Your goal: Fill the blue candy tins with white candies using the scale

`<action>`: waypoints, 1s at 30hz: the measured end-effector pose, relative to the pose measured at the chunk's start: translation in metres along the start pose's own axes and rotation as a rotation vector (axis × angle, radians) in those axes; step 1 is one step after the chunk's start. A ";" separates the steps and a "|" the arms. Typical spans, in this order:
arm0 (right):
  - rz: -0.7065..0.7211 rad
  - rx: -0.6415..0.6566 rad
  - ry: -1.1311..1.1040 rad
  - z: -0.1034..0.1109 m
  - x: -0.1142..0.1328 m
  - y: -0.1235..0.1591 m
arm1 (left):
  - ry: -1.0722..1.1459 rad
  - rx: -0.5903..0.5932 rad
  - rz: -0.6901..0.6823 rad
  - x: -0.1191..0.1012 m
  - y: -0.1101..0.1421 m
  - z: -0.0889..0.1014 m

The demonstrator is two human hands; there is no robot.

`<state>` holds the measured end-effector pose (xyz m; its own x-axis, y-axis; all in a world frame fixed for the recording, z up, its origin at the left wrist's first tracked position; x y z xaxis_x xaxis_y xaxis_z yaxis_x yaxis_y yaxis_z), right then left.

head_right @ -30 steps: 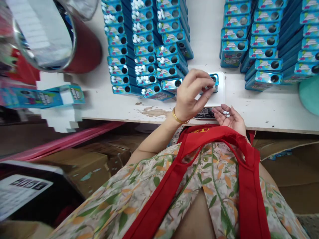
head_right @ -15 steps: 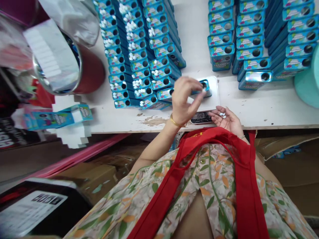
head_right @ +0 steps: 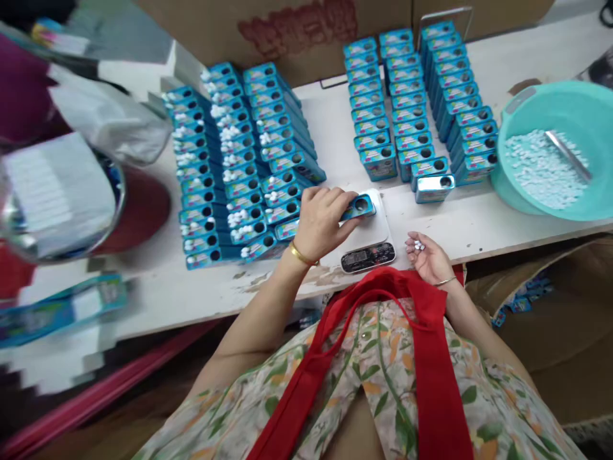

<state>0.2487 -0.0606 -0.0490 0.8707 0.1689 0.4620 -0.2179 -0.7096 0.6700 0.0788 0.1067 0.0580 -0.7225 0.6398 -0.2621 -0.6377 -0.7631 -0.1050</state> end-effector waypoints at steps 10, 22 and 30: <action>0.274 0.076 0.210 0.037 0.000 -0.015 | 0.072 -0.043 -0.367 -0.131 -0.061 -0.055; 0.301 0.103 0.299 0.028 0.017 0.003 | 0.202 -0.379 0.033 -0.005 0.009 -0.010; 0.055 0.087 0.275 0.019 0.020 -0.019 | 0.034 -0.395 0.555 0.110 0.114 0.012</action>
<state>0.2789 -0.0567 -0.0637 0.7037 0.2993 0.6444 -0.2123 -0.7769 0.5927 -0.0766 0.0914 0.0283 -0.9013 0.1462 -0.4079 -0.0255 -0.9576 -0.2869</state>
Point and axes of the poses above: each hand's wrist, its own y-axis away from the middle knuckle, its own z-axis out of the back of the hand, x = y × z, the point moved 5 cm from there along -y, towards the middle knuckle, and after that the axes turned 11 degrees about z, right-handed, at the moved point
